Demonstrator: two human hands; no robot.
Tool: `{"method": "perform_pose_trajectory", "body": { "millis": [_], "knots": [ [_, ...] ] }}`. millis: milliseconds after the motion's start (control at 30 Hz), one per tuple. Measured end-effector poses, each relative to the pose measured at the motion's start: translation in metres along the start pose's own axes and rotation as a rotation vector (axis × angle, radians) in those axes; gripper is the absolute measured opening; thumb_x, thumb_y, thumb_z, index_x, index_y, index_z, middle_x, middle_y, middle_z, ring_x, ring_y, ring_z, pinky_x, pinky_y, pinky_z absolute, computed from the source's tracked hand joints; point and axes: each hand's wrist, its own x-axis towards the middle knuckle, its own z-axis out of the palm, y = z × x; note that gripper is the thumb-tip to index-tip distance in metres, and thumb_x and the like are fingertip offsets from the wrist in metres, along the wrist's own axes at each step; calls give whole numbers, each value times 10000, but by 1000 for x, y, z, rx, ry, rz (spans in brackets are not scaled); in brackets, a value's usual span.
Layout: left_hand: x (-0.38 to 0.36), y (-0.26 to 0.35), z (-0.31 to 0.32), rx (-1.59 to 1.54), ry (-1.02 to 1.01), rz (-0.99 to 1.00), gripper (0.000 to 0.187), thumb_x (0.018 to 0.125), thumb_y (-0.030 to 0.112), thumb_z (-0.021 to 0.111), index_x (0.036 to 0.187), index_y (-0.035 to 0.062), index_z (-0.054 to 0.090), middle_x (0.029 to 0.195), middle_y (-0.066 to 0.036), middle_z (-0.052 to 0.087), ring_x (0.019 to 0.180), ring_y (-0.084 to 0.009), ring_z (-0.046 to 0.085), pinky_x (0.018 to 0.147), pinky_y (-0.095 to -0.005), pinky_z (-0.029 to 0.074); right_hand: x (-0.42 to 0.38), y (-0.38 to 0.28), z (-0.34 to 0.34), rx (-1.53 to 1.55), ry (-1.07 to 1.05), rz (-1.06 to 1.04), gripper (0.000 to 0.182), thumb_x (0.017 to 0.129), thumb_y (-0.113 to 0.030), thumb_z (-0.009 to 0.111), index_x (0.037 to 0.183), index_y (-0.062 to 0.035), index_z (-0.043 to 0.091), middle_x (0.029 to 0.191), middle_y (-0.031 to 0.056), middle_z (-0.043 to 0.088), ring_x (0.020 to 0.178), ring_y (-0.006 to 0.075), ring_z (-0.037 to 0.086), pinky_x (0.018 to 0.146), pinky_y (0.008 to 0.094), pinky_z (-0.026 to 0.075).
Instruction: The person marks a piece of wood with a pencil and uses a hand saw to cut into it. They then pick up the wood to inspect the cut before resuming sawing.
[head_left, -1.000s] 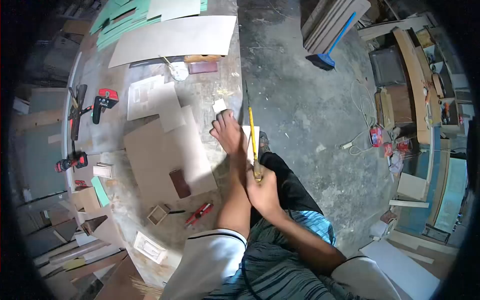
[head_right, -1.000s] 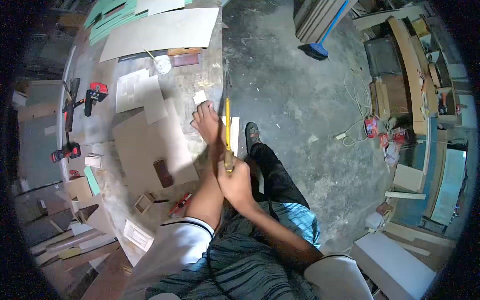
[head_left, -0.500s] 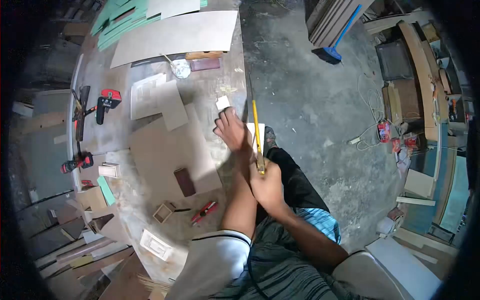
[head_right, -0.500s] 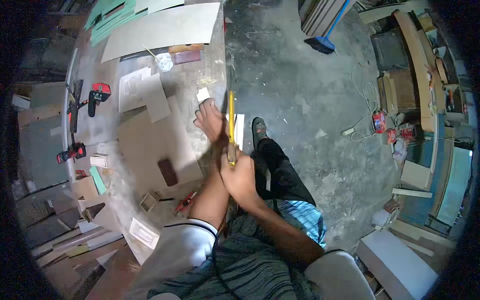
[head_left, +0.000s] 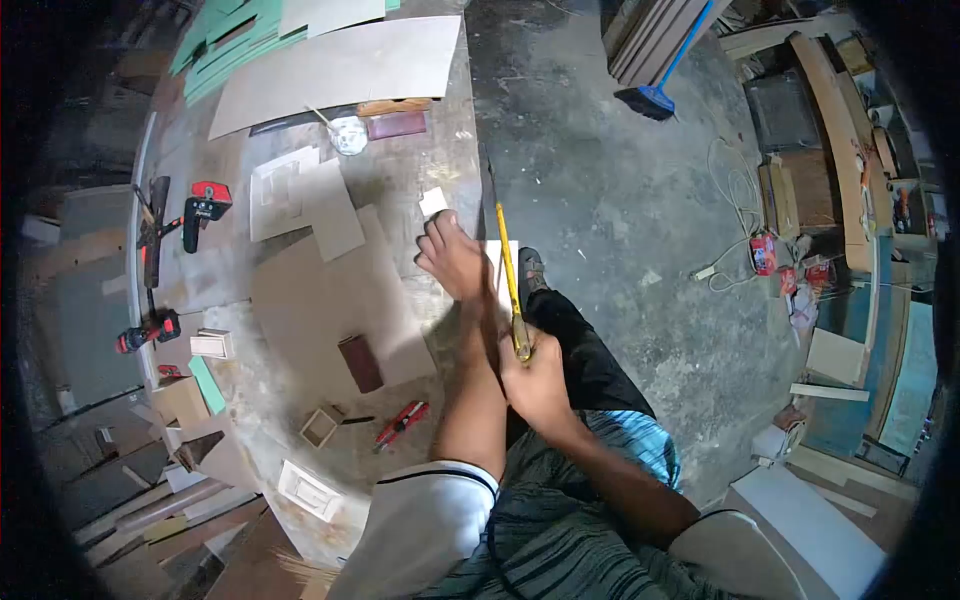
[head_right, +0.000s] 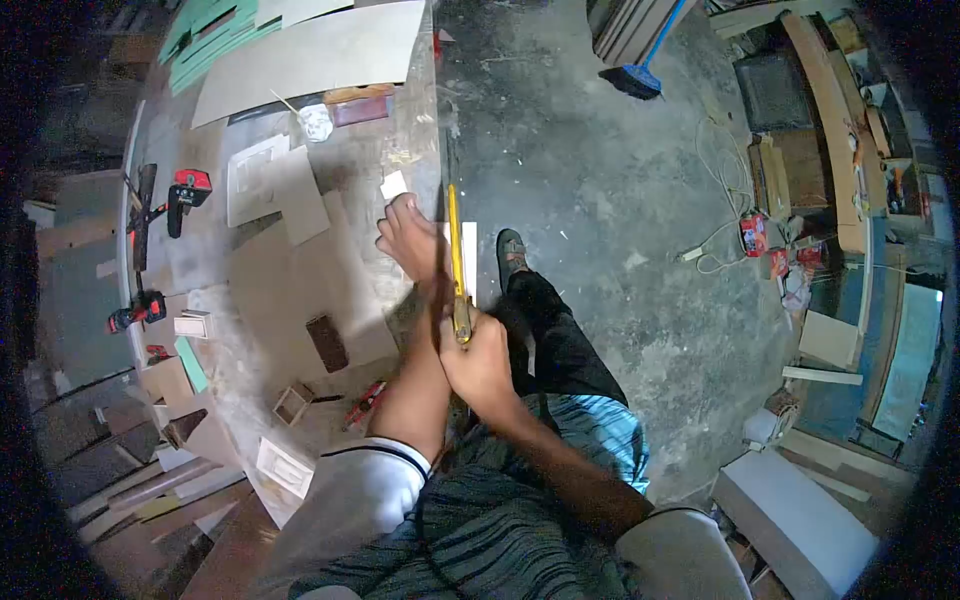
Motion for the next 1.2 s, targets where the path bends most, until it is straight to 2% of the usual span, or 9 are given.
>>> {"method": "perform_pose_trajectory", "body": {
  "millis": [33, 67, 100, 267, 367, 400, 900, 967, 1200],
  "knots": [
    [-2, -2, 0, 4, -5, 2, 188, 1007, 158, 586, 1183, 163, 651, 1137, -43, 630, 1067, -292, 563, 914, -453, 387, 7, -3, 1, 0, 1, -10, 259, 1021, -171, 597, 901, 59, 609, 674, 172, 517, 615, 176, 484, 607, 387, 449],
    [-2, -4, 0, 7, -7, 8, 192, 1005, 152, 583, 1185, 163, 649, 1141, -43, 630, 1072, -293, 561, 917, -454, 386, 14, -8, 4, -69, 48, 13, 237, 987, -136, 621, 902, 84, 641, 771, 338, 615, 723, 484, 688, 658, 482, 524],
    [0, -3, 1, 10, -5, 17, 196, 1004, 146, 580, 1187, 164, 647, 1144, -43, 629, 1077, -293, 560, 920, -456, 384, 17, -10, 8, -60, -1, 80, 244, 975, -144, 627, 889, 85, 629, 772, 335, 609, 737, 520, 650, 661, 492, 517],
    [-1, -5, 5, -11, -28, -3, 225, 1006, 136, 569, 1219, 172, 635, 1156, -40, 630, 1101, -297, 558, 952, -463, 378, -12, -16, -8, 35, 0, 2, 275, 970, -176, 637, 901, 91, 631, 731, 315, 590, 617, 412, 628, 636, 481, 501],
    [-1, -6, 5, 8, -43, 0, 218, 1007, 142, 568, 1212, 171, 636, 1152, -41, 625, 1103, -298, 556, 953, -470, 375, 21, -5, 4, 59, 56, 89, 226, 998, -111, 615, 867, 72, 592, 661, 175, 495, 613, 193, 455, 591, 406, 426],
    [-1, -7, 5, 7, -41, -3, 216, 1006, 147, 570, 1211, 165, 637, 1146, -43, 622, 1106, -301, 555, 958, -475, 373, 17, -8, 7, 37, 73, 54, 230, 1007, -104, 599, 860, 72, 585, 662, 178, 490, 625, 173, 463, 590, 398, 426],
    [0, -7, 7, 39, 18, 26, 194, 1058, 219, 535, 1202, 144, 643, 1121, -70, 619, 1058, -315, 561, 908, -471, 389, -10, 0, 3, 24, 65, 15, 279, 1023, -156, 601, 831, 46, 583, 638, 119, 476, 608, 133, 445, 561, 389, 409],
    [-3, -7, 7, 16, 26, 23, 190, 1034, 199, 558, 1200, 164, 644, 1127, -57, 620, 1056, -308, 566, 911, -466, 394, 22, -3, 5, -17, 19, 60, 272, 1006, -173, 592, 937, 79, 670, 775, 331, 619, 636, 367, 676, 630, 479, 505],
    [-3, -4, 8, 10, 30, 25, 184, 1029, 189, 564, 1194, 169, 641, 1119, -51, 629, 1051, -310, 576, 892, -476, 412, 7, -12, 4, -16, 109, -11, 294, 1009, -157, 586, 873, 97, 642, 677, 276, 613, 585, 286, 628, 618, 491, 481]
  ]
}}
